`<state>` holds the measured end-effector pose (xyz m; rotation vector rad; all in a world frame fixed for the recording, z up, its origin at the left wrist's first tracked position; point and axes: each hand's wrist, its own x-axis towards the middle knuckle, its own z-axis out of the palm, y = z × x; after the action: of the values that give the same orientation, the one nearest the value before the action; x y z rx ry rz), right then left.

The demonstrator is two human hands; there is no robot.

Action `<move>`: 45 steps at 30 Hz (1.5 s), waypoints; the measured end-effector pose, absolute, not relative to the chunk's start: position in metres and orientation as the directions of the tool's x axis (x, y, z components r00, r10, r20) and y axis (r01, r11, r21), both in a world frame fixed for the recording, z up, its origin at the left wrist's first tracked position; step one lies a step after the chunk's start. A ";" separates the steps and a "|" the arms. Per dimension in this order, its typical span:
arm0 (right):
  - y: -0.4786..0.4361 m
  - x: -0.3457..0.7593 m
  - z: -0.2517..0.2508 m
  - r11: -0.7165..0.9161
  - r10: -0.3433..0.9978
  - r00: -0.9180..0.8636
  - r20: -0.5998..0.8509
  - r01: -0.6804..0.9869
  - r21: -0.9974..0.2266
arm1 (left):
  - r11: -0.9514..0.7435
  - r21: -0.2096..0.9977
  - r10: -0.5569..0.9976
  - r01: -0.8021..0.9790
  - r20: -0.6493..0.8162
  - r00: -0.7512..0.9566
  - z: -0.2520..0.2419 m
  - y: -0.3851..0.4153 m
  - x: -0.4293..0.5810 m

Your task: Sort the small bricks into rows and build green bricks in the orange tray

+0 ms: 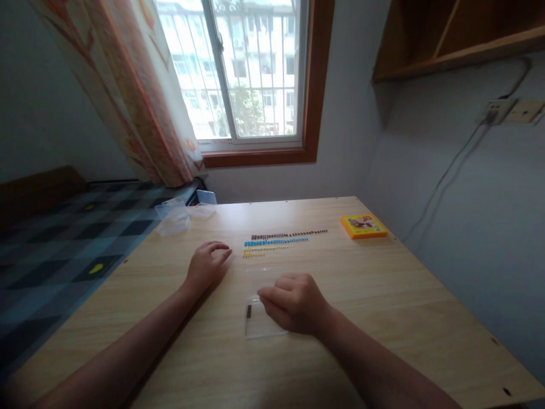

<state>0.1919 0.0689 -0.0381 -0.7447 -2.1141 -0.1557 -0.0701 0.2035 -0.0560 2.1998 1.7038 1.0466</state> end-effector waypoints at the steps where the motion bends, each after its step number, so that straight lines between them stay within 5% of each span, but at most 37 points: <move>1: 0.068 0.192 -0.038 0.816 0.450 -0.446 0.774 0.558 -0.153 | -0.369 0.541 0.895 0.756 0.426 0.133 -0.051 0.188 -0.068; 8: 0.068 0.197 -0.039 0.812 0.455 -0.428 0.781 0.559 -0.166 | -0.472 0.519 0.856 0.713 0.075 0.512 -0.008 0.096 -0.030; 25: 0.067 0.197 -0.036 0.826 0.470 -0.434 0.768 0.522 -0.211 | -0.499 0.372 0.819 0.783 -0.095 0.566 -0.017 0.079 -0.001; 37: 0.067 0.205 -0.033 0.795 0.606 -0.632 0.483 0.511 -0.329 | -0.468 0.346 0.829 0.813 -0.147 0.540 -0.020 0.074 -0.006; 45: 0.066 0.203 -0.036 0.785 0.619 -0.716 0.324 0.546 -0.293 | -0.453 0.391 0.834 0.801 -0.132 0.536 -0.018 0.064 -0.010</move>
<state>0.2034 0.0661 -0.0360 -0.8804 -2.5689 0.2468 -0.0097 0.0644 -0.0183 2.3709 1.3365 0.1104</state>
